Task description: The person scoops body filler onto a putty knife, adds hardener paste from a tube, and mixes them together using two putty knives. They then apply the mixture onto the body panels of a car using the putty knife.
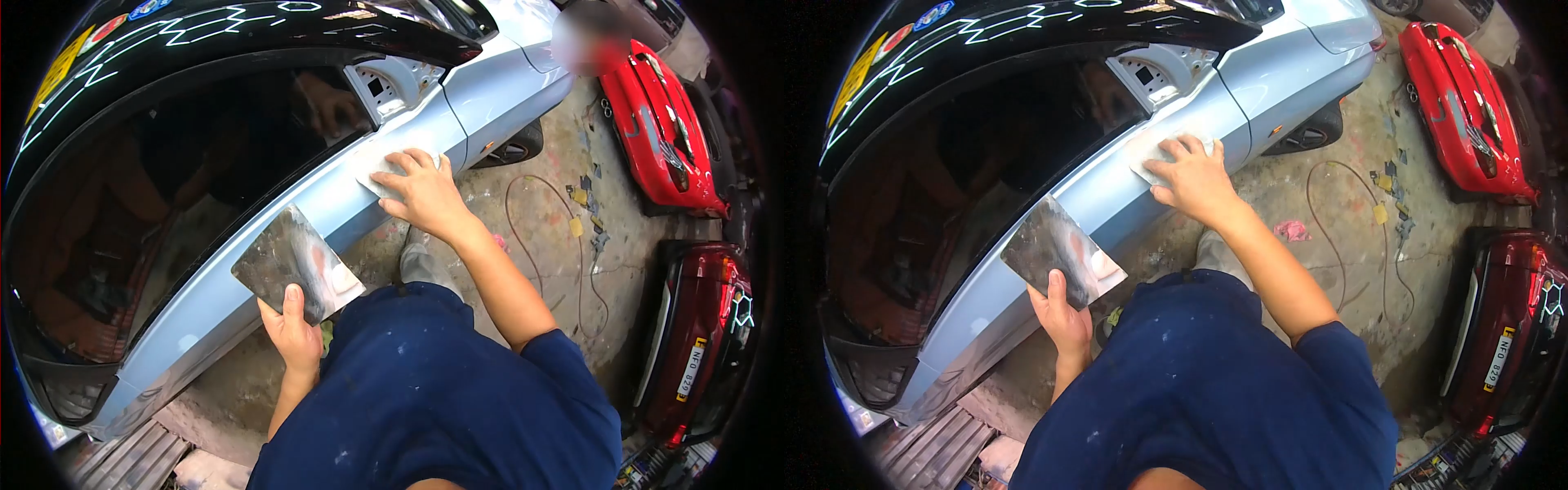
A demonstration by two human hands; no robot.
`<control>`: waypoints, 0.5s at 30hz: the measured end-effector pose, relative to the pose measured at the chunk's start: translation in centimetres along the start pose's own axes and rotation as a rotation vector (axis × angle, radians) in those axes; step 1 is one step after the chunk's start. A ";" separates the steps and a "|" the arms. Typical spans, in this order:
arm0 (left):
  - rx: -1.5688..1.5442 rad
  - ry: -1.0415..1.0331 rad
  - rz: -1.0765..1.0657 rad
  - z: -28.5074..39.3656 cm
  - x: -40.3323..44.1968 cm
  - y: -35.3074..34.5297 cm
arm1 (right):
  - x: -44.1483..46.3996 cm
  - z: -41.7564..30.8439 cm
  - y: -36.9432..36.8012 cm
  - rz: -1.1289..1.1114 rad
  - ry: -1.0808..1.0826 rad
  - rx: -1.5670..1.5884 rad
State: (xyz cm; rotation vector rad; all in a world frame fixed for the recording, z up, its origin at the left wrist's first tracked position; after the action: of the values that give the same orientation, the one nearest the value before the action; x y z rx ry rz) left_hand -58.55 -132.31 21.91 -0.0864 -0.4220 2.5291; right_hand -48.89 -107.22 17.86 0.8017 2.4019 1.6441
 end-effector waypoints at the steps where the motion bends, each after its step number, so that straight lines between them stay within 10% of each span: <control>1: -0.027 0.018 0.010 0.2 0.0 -0.3 | -0.2 -0.1 1.0 0.012 0.001 0.048; 15: -0.330 0.476 -0.080 -3.9 0.6 -6.3 | -10.5 -8.4 8.0 -0.036 0.233 1.022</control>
State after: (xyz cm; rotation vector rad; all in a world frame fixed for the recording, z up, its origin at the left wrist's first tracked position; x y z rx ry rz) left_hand -55.14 -125.99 20.24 -0.7614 -0.6227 2.2389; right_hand -40.35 -117.21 26.40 0.6474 3.3698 0.3899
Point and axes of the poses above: each hand's wrist, its own x-axis towards the middle knuckle, its own y-axis out of the back of the hand, z = x × y, the point moved 6 cm from there along x, towards the middle knuckle, and after that the axes turned 1 degree about -y, right-handed, at the moved point
